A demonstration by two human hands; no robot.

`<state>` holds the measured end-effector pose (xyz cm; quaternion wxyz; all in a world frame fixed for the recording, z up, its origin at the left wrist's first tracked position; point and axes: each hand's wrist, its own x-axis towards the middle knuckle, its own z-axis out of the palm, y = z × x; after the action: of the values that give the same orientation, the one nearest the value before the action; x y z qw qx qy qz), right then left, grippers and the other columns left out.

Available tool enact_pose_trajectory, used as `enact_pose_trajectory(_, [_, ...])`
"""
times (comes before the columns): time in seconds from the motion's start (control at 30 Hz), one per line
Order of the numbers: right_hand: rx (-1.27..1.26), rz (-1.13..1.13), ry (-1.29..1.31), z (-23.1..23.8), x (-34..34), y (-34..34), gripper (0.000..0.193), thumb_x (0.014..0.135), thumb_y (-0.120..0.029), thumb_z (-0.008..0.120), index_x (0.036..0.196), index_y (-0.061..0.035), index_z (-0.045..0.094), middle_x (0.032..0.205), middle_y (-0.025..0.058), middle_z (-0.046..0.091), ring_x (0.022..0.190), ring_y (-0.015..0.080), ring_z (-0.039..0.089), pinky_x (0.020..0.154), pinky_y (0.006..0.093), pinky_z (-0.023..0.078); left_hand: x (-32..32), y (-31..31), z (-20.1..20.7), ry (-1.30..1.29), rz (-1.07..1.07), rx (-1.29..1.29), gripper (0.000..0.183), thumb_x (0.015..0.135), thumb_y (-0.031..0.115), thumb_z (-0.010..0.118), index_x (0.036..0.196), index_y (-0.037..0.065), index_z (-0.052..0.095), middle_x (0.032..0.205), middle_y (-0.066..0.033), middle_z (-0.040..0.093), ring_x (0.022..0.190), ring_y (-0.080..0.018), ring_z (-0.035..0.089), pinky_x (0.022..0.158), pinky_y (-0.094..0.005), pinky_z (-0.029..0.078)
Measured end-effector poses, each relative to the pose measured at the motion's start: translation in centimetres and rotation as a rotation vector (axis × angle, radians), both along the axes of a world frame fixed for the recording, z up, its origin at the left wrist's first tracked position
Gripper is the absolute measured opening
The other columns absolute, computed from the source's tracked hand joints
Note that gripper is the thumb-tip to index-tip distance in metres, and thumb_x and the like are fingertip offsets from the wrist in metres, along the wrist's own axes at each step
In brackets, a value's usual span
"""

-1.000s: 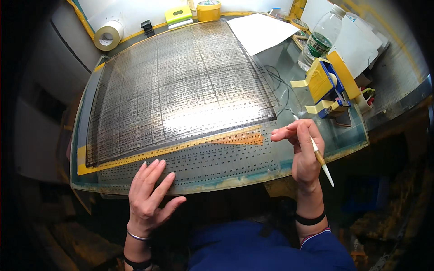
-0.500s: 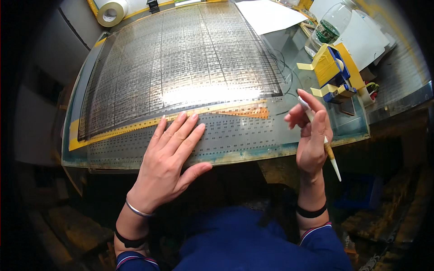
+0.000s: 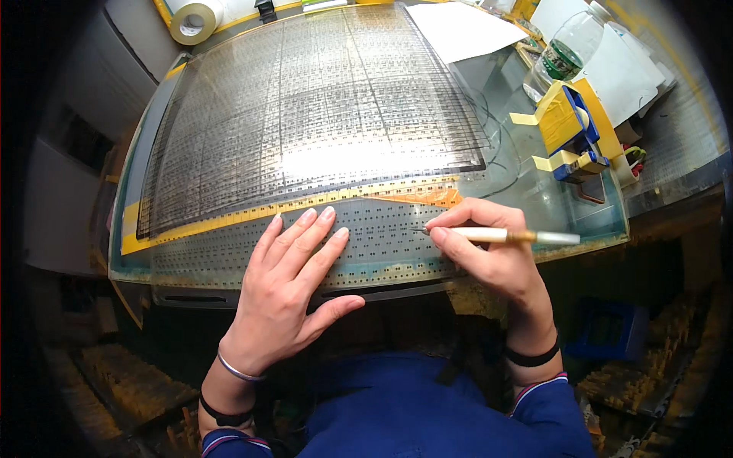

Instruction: The recorder uses a ruler and a white pen to mark specific points or lines on a large patterned plastic or film sheet atop a light table.

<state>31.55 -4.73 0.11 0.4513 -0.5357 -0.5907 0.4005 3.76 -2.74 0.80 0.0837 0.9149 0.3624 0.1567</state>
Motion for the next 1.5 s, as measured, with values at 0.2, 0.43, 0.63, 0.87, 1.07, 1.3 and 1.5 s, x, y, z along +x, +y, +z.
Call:
enact_pose_trajectory(0.2, [0.009, 0.015, -0.011, -0.5, 0.0, 0.7, 0.008, 0.087, -0.007, 0.074, 0.09, 0.0007, 0.074, 0.074, 0.0039, 0.07, 0.068, 0.0056, 0.061, 0.058, 0.023, 0.046, 0.2, 1.8, -0.3, -0.195, 0.021, -0.087, 0.041, 0.083, 0.023, 0.082, 0.119, 0.005, 0.072, 0.135, -0.0153, 0.064, 0.124, -0.0343, 0.058, 0.11, -0.0472, 0.042])
enact_pose_trajectory(0.43, [0.049, 0.008, -0.036, -0.8, 0.0, 0.6, 0.01, 0.087, -0.006, 0.074, 0.094, 0.0006, 0.073, 0.08, 0.0042, 0.071, 0.069, 0.0059, 0.062, 0.058, 0.0235, 0.047, 0.5, 3.1, -0.8, -0.29, -0.005, -0.094, 0.032, 0.085, 0.013, 0.079, 0.116, 0.009, 0.076, 0.138, -0.0145, 0.064, 0.131, -0.0348, 0.055, 0.112, -0.0465, 0.04])
enact_pose_trajectory(0.63, [0.037, 0.021, -0.041, -0.8, -0.1, 0.5, 0.009, 0.087, -0.006, 0.075, 0.093, 0.0013, 0.073, 0.079, 0.0036, 0.07, 0.069, 0.006, 0.06, 0.059, 0.0233, 0.046, 0.5, 3.2, -0.8, -0.232, 0.028, -0.092, 0.033, 0.089, 0.018, 0.076, 0.121, 0.011, 0.075, 0.147, -0.014, 0.059, 0.143, -0.0359, 0.047, 0.119, -0.0503, 0.033])
enact_pose_trajectory(0.87, [0.058, 0.005, -0.032, -1.0, -0.1, 0.5, 0.008, 0.087, -0.005, 0.074, 0.091, 0.0019, 0.073, 0.076, 0.0029, 0.069, 0.068, 0.0055, 0.06, 0.059, 0.0235, 0.047, 0.7, 3.4, -1.2, -0.263, 0.007, -0.015, 0.031, 0.089, 0.022, 0.076, 0.117, 0.008, 0.074, 0.139, -0.0159, 0.062, 0.135, -0.0356, 0.054, 0.115, -0.0504, 0.038])
enact_pose_trajectory(1.07, [0.02, 0.04, -0.004, -0.8, 0.1, 0.4, 0.008, 0.086, -0.005, 0.073, 0.091, 0.0016, 0.073, 0.074, 0.0034, 0.07, 0.067, 0.0057, 0.061, 0.059, 0.0241, 0.048, 0.6, 3.3, -1.2, -0.249, 0.017, -0.065, 0.034, 0.09, 0.02, 0.076, 0.122, 0.011, 0.075, 0.146, -0.0142, 0.059, 0.141, -0.0355, 0.048, 0.118, -0.0494, 0.035])
enact_pose_trajectory(1.3, [0.075, 0.075, -0.086, -0.8, 0.4, 0.6, 0.008, 0.085, -0.005, 0.072, 0.09, 0.001, 0.073, 0.074, 0.0051, 0.07, 0.066, 0.0068, 0.062, 0.059, 0.0253, 0.048, 0.7, 3.3, -1.2, -0.252, 0.022, -0.029, 0.033, 0.089, 0.022, 0.076, 0.119, 0.009, 0.074, 0.141, -0.0151, 0.062, 0.137, -0.0358, 0.052, 0.116, -0.0498, 0.037])
enact_pose_trajectory(1.5, [0.083, 0.066, -0.064, -1.0, 0.4, 0.5, 0.008, 0.083, -0.005, 0.072, 0.09, 0.0004, 0.074, 0.073, 0.0047, 0.07, 0.065, 0.0076, 0.062, 0.057, 0.0256, 0.048, 0.6, 3.2, -1.1, -0.234, 0.025, -0.061, 0.034, 0.09, 0.022, 0.076, 0.123, 0.011, 0.074, 0.147, -0.0136, 0.059, 0.142, -0.0356, 0.048, 0.119, -0.0496, 0.034])
